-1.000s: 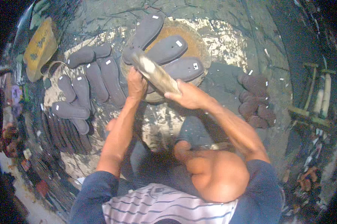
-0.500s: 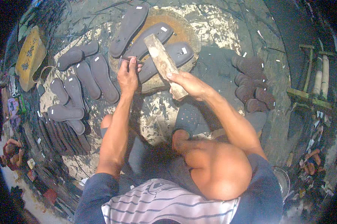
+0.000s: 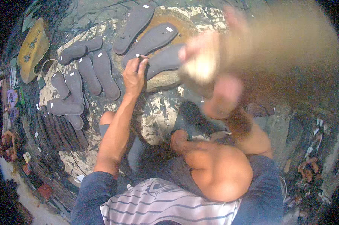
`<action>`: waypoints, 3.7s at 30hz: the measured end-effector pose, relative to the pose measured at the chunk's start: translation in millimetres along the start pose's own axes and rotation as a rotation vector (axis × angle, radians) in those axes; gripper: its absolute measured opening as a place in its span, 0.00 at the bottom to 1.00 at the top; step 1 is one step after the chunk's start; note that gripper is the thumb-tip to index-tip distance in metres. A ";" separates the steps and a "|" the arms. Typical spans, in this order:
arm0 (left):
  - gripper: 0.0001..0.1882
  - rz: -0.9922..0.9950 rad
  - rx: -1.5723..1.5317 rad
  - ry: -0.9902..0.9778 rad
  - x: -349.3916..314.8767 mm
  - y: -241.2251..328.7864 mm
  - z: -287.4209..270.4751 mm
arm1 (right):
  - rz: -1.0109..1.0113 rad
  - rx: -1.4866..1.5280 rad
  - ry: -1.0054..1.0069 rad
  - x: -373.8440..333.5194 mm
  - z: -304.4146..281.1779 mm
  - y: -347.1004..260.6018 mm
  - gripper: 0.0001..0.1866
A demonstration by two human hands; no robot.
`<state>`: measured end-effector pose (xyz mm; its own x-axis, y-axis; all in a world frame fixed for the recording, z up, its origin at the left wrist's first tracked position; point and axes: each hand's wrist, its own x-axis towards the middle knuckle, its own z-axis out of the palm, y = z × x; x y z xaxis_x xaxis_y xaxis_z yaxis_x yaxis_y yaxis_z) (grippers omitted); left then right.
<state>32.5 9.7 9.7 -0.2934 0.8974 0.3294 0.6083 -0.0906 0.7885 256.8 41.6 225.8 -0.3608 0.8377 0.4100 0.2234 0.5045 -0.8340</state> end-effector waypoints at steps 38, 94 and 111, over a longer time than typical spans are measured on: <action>0.09 0.093 -0.007 -0.014 -41.2 8.4 12.2 | -0.018 0.008 -0.016 -36.8 -13.4 7.7 0.29; 0.29 -0.072 -0.359 -0.348 78.0 106.1 -6.1 | 0.881 0.475 0.015 -98.6 59.6 193.4 0.27; 0.50 -0.515 0.569 0.259 4.6 -114.1 -124.6 | 0.919 0.597 0.054 -87.3 67.9 175.4 0.18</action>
<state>-130.2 -29.6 -14.1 -0.7583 0.6315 0.1620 0.6117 0.6032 0.5119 266.0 42.7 18.6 -0.2378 0.8575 -0.4563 -0.0925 -0.4876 -0.8681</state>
